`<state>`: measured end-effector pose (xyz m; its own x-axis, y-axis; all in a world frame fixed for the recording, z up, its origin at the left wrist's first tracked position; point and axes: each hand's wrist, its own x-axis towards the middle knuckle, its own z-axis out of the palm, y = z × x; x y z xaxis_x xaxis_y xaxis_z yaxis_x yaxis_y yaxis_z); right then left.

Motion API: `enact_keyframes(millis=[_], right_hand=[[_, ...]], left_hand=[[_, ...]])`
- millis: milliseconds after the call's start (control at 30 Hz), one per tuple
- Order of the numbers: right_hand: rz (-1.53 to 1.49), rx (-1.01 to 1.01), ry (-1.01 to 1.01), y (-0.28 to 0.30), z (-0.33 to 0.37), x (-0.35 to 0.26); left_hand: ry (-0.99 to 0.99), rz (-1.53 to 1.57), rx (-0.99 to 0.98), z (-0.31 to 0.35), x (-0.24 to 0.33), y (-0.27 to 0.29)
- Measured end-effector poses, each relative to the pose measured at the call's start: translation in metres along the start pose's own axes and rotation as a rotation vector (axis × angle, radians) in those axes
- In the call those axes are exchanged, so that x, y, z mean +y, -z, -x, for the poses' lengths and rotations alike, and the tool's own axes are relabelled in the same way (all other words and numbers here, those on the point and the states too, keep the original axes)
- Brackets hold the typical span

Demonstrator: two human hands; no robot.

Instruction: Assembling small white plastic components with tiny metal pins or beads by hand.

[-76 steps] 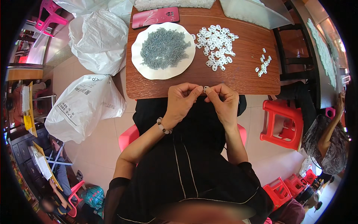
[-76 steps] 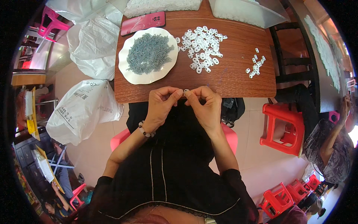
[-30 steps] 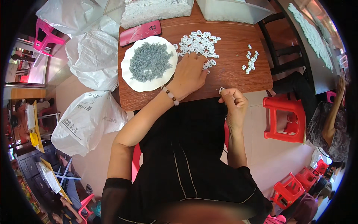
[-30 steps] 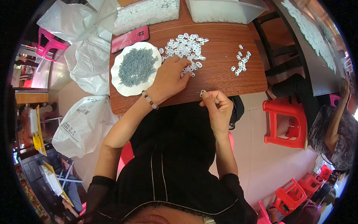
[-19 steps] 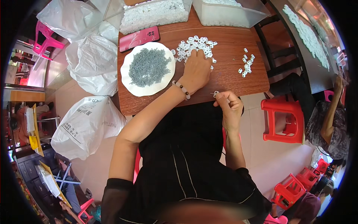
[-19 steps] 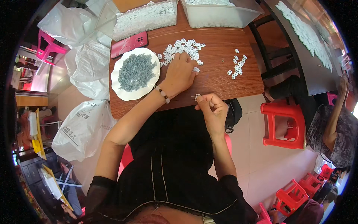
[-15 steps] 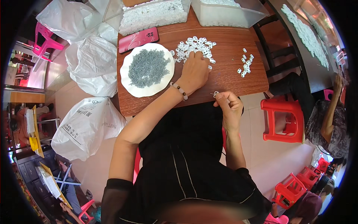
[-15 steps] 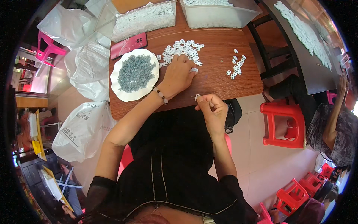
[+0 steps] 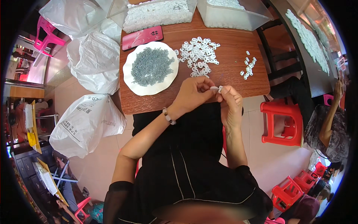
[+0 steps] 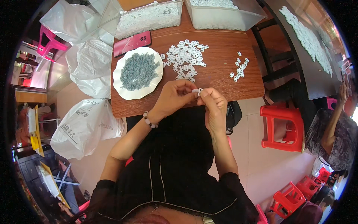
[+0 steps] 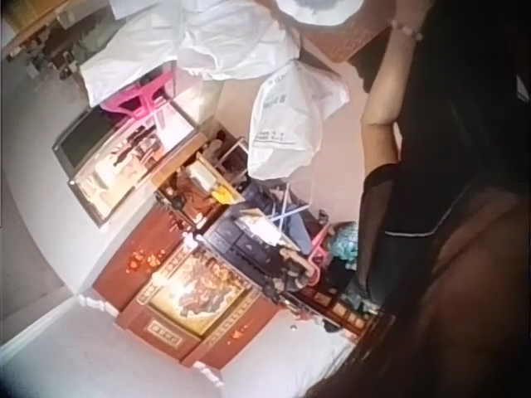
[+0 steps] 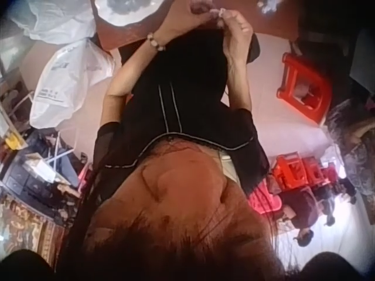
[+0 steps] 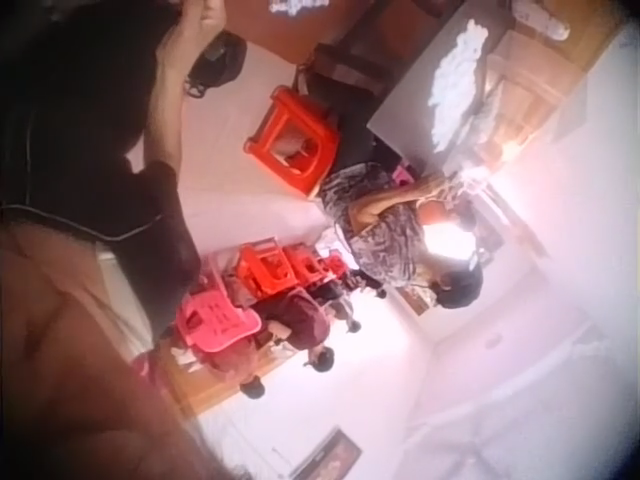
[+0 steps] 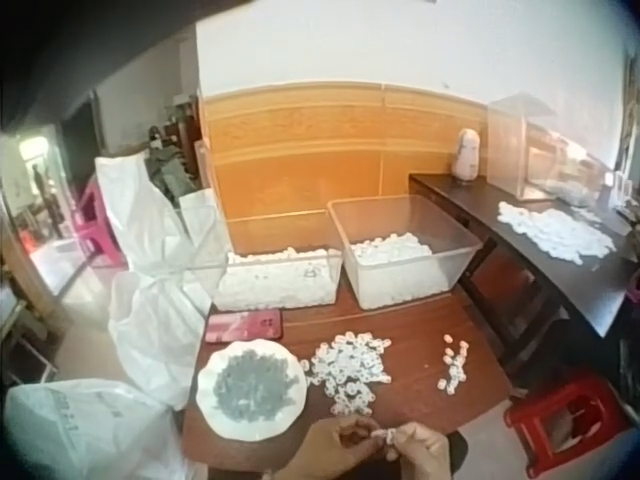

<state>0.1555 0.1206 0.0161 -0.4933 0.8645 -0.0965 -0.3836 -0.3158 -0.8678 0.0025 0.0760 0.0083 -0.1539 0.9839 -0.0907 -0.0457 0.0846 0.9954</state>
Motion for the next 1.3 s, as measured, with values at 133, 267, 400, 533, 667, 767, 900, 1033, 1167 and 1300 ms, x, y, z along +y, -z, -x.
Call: enact_keyframes(millis=[133, 267, 400, 533, 667, 767, 900, 1033, 1167, 1300], right_hand=[[0.023, -0.046, -0.036, -0.003, 0.002, 0.000], [0.081, -0.095, -0.070, -0.005, 0.005, 0.005], [0.108, -0.126, -0.118, -0.007, 0.007, 0.007], [0.108, -0.149, -0.124, -0.007, 0.007, 0.008], [0.102, -0.143, -0.117, -0.012, 0.007, 0.005], [0.137, -0.089, -0.084, -0.019, 0.009, 0.004], [0.285, -0.027, -0.028, -0.025, 0.011, -0.002], [0.347, -0.011, 0.015, -0.022, 0.010, 0.002], [0.498, 0.007, 0.115, -0.014, 0.011, 0.009], [0.529, 0.010, 0.166, -0.014, 0.011, 0.013]], left_hand=[[0.063, 0.134, 0.011, 0.019, 0.012, 0.001], [-0.003, 0.032, 0.075, 0.030, 0.004, 0.003], [0.088, 0.040, 0.078, 0.034, 0.000, 0.008], [0.125, 0.041, 0.042, 0.042, -0.006, 0.011], [0.134, 0.099, 0.085, 0.046, -0.004, 0.010], [0.178, 0.359, 0.133, 0.047, -0.009, 0.015], [0.303, 0.629, 0.107, 0.049, -0.012, 0.022], [0.318, 0.696, 0.077, 0.050, -0.010, 0.021], [0.324, 0.687, 0.090, 0.051, -0.007, 0.018], [0.317, 0.682, 0.105, 0.051, -0.011, 0.018]])
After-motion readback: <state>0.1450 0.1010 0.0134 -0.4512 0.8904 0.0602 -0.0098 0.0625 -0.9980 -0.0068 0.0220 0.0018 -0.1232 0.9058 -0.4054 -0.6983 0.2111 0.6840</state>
